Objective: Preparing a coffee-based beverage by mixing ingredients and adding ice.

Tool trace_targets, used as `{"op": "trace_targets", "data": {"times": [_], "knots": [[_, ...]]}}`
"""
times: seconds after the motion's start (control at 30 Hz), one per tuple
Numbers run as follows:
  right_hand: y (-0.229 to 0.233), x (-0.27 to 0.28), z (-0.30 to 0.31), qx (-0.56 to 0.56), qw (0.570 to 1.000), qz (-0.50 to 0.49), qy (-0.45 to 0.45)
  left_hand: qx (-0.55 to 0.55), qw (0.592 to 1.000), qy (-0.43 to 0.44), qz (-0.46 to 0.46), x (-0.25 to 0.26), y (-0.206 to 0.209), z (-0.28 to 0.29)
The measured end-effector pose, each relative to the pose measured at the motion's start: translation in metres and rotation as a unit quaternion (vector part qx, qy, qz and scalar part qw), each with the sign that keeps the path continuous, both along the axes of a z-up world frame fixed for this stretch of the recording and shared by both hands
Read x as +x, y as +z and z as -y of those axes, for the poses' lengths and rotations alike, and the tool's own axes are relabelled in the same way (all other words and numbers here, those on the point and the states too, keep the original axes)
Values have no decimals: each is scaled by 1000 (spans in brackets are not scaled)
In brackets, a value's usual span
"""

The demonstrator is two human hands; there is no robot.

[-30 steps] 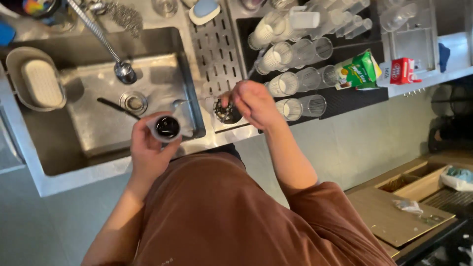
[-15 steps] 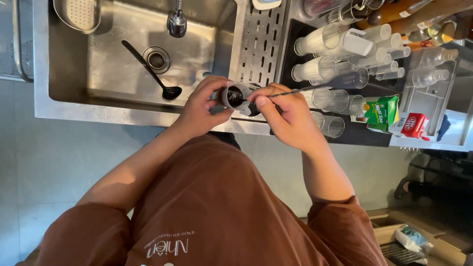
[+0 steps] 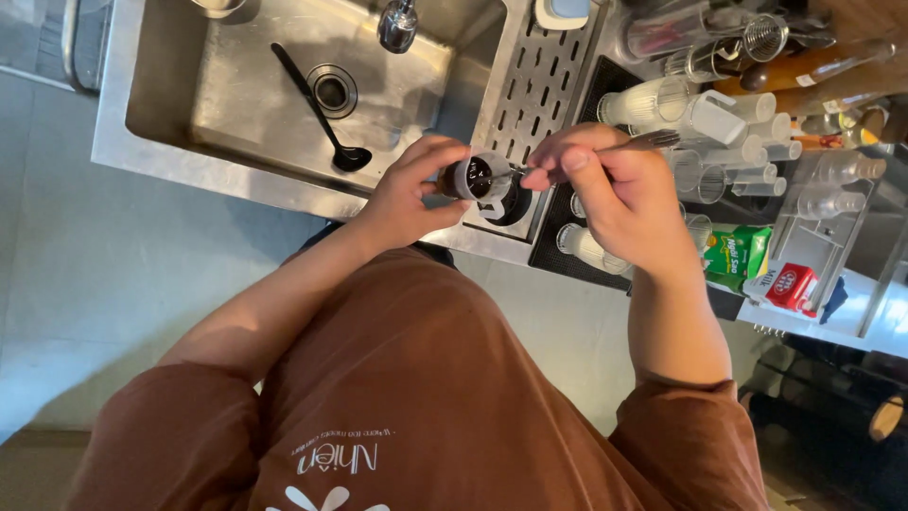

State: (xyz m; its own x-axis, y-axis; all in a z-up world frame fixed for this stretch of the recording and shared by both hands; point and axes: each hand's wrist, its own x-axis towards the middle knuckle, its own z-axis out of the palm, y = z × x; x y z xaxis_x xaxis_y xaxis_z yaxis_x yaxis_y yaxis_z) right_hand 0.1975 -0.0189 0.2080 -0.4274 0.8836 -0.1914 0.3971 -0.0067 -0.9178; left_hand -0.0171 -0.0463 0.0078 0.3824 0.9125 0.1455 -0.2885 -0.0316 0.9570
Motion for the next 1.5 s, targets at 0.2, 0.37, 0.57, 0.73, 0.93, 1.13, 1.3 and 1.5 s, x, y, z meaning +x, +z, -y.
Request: {"op": "trace_targets", "data": {"times": [0.2,0.37,0.57,0.73,0.93,1.13,1.3,1.5], "knots": [[-11,-11,-8,153,987,22,48,9,1000,27,-11,-11,3,-2],[-17,-19,-13,121,992,-14,32,14,998,44,32,-12,-7,-2],[-14,-30,-16,168,983,28,67,1,999,50,18,-20,-2,-5],[-16,-36,-20,216,974,43,58,24,997,77,-5,-26,3,-6],[-17,-42,-23,170,985,-21,38,33,996,87,3,-31,-1,-7],[-18,-48,-25,224,972,32,65,15,996,88,9,-32,-6,-5],[-17,-55,-25,211,975,13,63,17,996,85,8,-33,-4,-9],[-15,-58,-25,217,974,23,59,22,996,80,25,-34,-9,-11]]}}
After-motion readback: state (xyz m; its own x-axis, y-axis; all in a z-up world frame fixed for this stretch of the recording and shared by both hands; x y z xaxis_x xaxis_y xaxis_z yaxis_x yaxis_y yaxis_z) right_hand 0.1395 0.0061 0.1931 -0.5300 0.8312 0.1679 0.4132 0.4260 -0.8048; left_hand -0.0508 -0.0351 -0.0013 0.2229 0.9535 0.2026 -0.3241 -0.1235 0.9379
